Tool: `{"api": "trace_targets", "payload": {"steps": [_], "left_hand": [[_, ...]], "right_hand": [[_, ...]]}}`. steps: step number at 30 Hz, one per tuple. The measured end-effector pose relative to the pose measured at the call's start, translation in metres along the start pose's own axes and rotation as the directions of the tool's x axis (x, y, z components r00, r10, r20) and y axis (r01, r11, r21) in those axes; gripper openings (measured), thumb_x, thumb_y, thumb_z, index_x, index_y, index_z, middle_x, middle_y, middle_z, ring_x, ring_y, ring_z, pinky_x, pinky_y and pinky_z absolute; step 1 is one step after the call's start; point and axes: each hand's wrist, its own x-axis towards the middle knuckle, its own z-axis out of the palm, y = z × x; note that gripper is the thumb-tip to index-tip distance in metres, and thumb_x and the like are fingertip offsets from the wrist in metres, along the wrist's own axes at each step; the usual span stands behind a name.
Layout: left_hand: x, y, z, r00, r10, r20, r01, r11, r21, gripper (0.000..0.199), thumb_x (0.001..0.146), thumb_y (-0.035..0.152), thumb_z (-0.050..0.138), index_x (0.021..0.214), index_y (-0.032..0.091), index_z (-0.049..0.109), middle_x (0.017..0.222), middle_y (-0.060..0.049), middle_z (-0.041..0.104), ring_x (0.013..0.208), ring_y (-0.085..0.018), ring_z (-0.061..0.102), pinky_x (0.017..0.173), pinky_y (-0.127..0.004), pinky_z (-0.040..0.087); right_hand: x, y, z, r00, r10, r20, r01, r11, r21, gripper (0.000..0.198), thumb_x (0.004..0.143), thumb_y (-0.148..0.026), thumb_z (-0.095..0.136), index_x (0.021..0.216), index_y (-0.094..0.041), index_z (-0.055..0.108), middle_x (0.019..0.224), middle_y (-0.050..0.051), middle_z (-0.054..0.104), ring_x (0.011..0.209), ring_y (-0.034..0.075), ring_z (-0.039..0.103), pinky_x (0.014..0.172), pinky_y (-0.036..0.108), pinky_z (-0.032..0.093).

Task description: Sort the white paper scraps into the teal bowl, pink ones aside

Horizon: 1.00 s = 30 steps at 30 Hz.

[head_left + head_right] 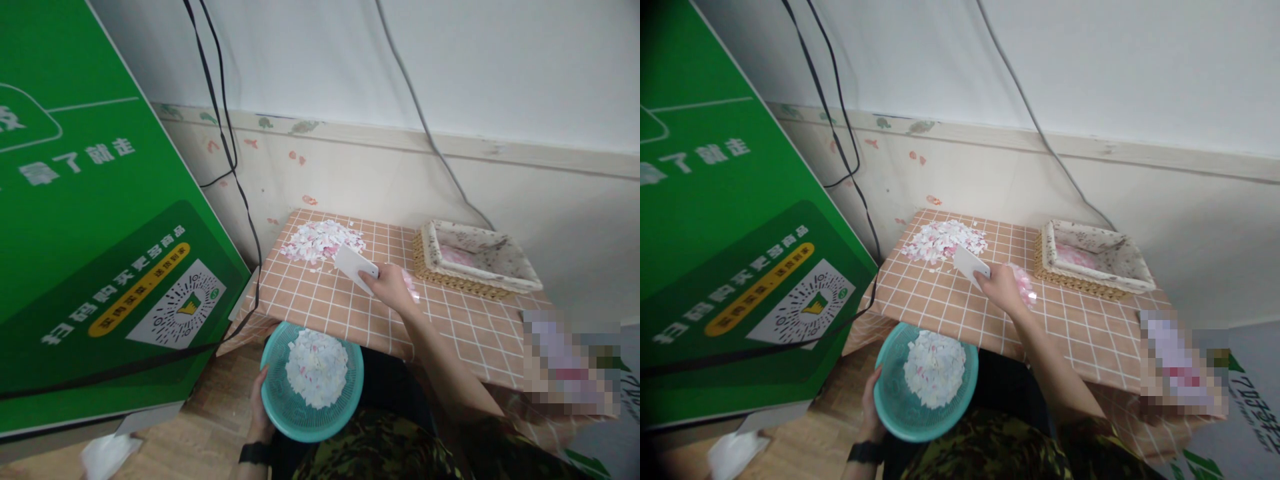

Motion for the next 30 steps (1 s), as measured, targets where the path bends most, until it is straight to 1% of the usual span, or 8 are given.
{"api": "trace_targets", "payload": {"steps": [3,7,10,13,17,22,26,30], "left_hand": [[0.004,-0.002,-0.003,1.0,-0.014,0.002,0.014,1.0,-0.006,0.024,0.065,0.035,0.066,0.077,0.015,0.073,0.08,-0.009,0.075,0.085,-0.029,0.067,0.084,-0.043,0.047],[0.01,-0.004,-0.008,1.0,-0.022,-0.017,0.022,1.0,0.012,0.027,0.066,0.035,0.065,0.082,0.015,0.073,0.084,-0.008,0.075,0.087,-0.029,0.067,0.084,-0.043,0.048],[0.012,-0.005,-0.011,1.0,0.018,-0.016,-0.017,1.0,0.016,0.029,0.066,0.036,0.065,0.085,0.016,0.073,0.087,-0.007,0.075,0.091,-0.03,0.066,0.085,-0.043,0.048],[0.012,-0.005,-0.01,0.999,0.045,0.008,-0.045,0.999,0.018,0.028,0.065,0.036,0.066,0.084,0.016,0.073,0.087,-0.007,0.075,0.092,-0.03,0.065,0.086,-0.043,0.047],[0.007,-0.003,-0.007,1.0,0.012,0.024,-0.012,1.0,0.009,0.026,0.066,0.036,0.065,0.08,0.016,0.073,0.087,-0.008,0.075,0.09,-0.03,0.065,0.085,-0.044,0.047],[0.002,-0.001,-0.002,0.999,0.034,0.015,-0.034,0.999,0.001,0.021,0.065,0.034,0.066,0.073,0.016,0.071,0.082,-0.007,0.074,0.09,-0.03,0.065,0.087,-0.044,0.046],[0.001,0.0,0.0,0.999,0.041,0.008,-0.041,0.999,0.028,0.023,0.065,0.035,0.066,0.077,0.015,0.071,0.081,-0.007,0.074,0.093,-0.031,0.064,0.086,-0.043,0.046],[0.002,-0.001,-0.001,1.0,0.019,-0.009,-0.018,0.998,0.06,0.028,0.064,0.037,0.066,0.081,0.015,0.071,0.083,-0.008,0.074,0.094,-0.032,0.064,0.084,-0.042,0.047]], "right_hand": [[-0.005,-0.002,0.001,0.999,-0.017,0.051,0.016,1.0,0.021,0.03,0.08,-0.036,0.047,0.065,-0.016,0.062,0.053,0.001,0.056,0.047,0.012,0.047,0.046,0.025,0.027],[-0.01,-0.003,0.006,0.997,0.006,0.08,-0.005,1.0,-0.008,0.029,0.081,-0.034,0.048,0.061,-0.016,0.059,0.052,0.001,0.055,0.046,0.012,0.045,0.046,0.024,0.026],[-0.01,-0.002,0.01,0.999,-0.016,0.04,0.019,0.998,-0.055,0.026,0.081,-0.031,0.048,0.063,-0.016,0.06,0.053,0.002,0.058,0.048,0.012,0.047,0.047,0.025,0.026],[-0.009,-0.002,0.012,0.997,-0.078,0.001,0.078,0.989,-0.122,0.026,0.083,-0.029,0.046,0.066,-0.017,0.061,0.056,0.003,0.06,0.05,0.013,0.049,0.05,0.025,0.026],[-0.009,-0.002,0.014,0.994,-0.106,-0.034,0.098,0.98,-0.174,0.027,0.085,-0.029,0.044,0.069,-0.017,0.062,0.059,0.004,0.062,0.051,0.014,0.051,0.052,0.025,0.028],[-0.007,0.001,0.017,0.994,-0.107,-0.01,0.105,0.985,-0.138,0.025,0.085,-0.03,0.045,0.072,-0.017,0.063,0.061,0.004,0.063,0.053,0.014,0.052,0.052,0.025,0.029],[-0.005,0.002,0.021,0.995,-0.095,-0.031,0.092,0.99,-0.104,0.026,0.086,-0.031,0.045,0.073,-0.017,0.064,0.06,0.004,0.063,0.052,0.013,0.052,0.051,0.025,0.03],[-0.006,0.002,0.025,0.995,-0.091,0.046,0.092,0.995,-0.029,0.029,0.086,-0.034,0.045,0.071,-0.017,0.063,0.054,0.002,0.059,0.048,0.012,0.049,0.049,0.025,0.029]]}}
